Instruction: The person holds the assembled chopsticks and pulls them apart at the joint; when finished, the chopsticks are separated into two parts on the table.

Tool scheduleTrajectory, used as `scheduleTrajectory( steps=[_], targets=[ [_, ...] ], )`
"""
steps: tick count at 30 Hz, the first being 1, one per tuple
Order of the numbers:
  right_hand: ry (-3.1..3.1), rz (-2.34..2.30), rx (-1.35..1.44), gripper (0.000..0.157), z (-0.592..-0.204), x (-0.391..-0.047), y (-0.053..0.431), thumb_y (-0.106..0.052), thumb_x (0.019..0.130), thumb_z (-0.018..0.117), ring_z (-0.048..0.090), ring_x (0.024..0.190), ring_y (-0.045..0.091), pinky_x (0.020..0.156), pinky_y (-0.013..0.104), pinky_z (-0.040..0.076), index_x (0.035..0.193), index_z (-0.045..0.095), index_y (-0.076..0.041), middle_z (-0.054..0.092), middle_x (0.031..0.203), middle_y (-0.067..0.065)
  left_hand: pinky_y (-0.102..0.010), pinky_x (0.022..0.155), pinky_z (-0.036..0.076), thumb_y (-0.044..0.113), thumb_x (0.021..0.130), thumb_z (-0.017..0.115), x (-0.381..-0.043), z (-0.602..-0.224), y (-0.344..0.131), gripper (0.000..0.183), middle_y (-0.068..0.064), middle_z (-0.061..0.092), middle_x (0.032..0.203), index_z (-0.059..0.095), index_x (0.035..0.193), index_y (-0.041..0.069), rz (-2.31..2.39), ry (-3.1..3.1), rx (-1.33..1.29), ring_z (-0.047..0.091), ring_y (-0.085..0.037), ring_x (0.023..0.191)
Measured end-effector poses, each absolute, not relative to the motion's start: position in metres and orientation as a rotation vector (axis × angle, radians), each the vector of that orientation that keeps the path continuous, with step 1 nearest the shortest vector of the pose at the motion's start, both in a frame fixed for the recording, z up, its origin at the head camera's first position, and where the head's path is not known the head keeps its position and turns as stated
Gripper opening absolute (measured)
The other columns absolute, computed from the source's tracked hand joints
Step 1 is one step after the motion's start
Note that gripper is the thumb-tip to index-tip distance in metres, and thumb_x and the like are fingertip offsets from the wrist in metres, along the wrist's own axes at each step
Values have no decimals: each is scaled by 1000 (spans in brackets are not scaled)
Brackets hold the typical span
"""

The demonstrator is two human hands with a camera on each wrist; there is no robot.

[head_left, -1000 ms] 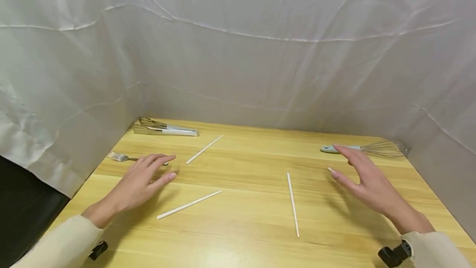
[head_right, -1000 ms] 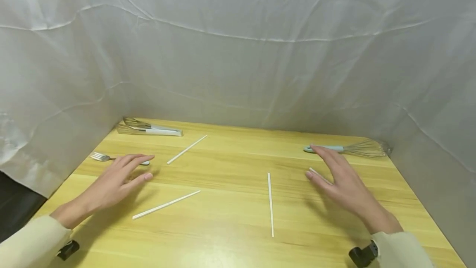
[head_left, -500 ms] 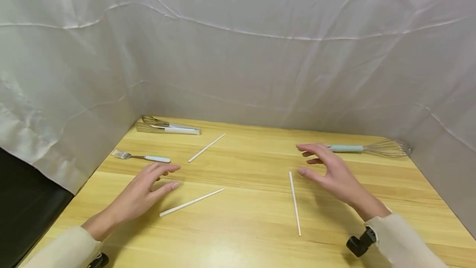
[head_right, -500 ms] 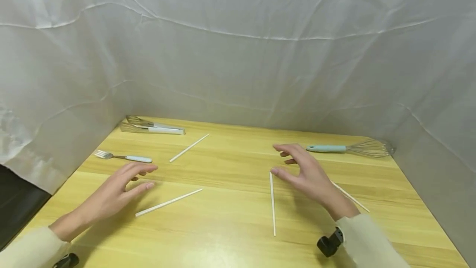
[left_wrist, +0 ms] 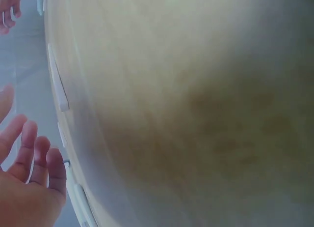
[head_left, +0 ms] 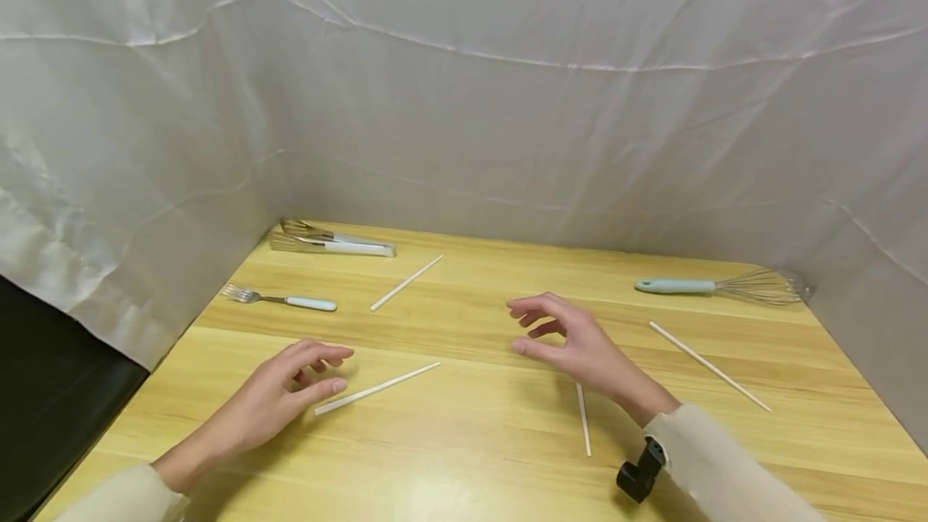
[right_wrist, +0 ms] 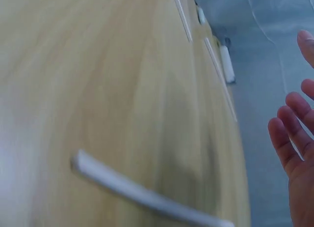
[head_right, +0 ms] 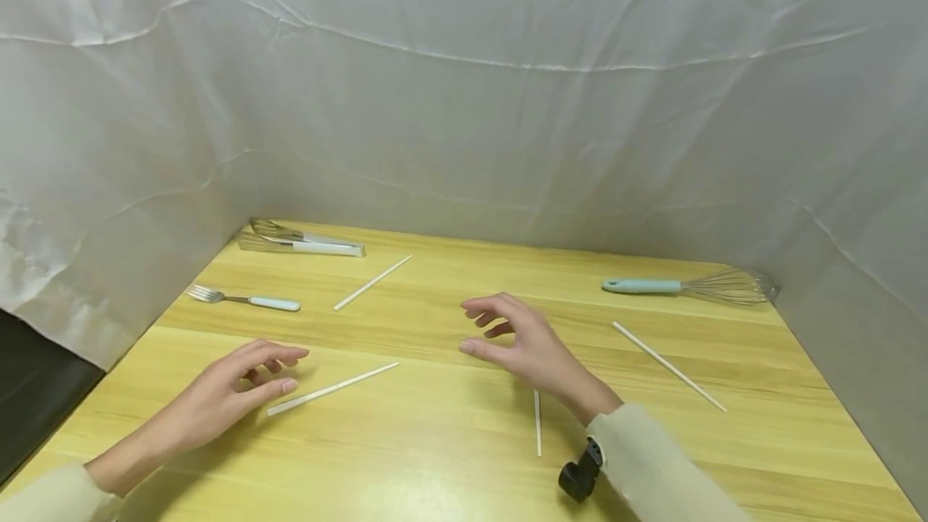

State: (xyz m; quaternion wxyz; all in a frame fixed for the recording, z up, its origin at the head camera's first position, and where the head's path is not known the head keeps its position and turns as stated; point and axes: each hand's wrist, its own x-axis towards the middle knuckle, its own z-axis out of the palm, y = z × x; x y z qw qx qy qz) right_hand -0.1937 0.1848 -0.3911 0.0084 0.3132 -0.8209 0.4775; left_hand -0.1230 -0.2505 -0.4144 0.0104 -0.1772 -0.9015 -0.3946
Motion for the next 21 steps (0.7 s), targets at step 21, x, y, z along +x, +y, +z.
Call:
scheduleTrajectory(
  steps=[21],
  targets=[
    [-2736,1727,1096,33,-407,-203,96,-17,100,82,66,121,32,107,35,57,128,73,-3,72,132,13,-23,74,51,25,99,82,-115,-423,-254,31,3,69,112,74,127,16,-1352,-2848,-601,56,-5,89]
  ],
)
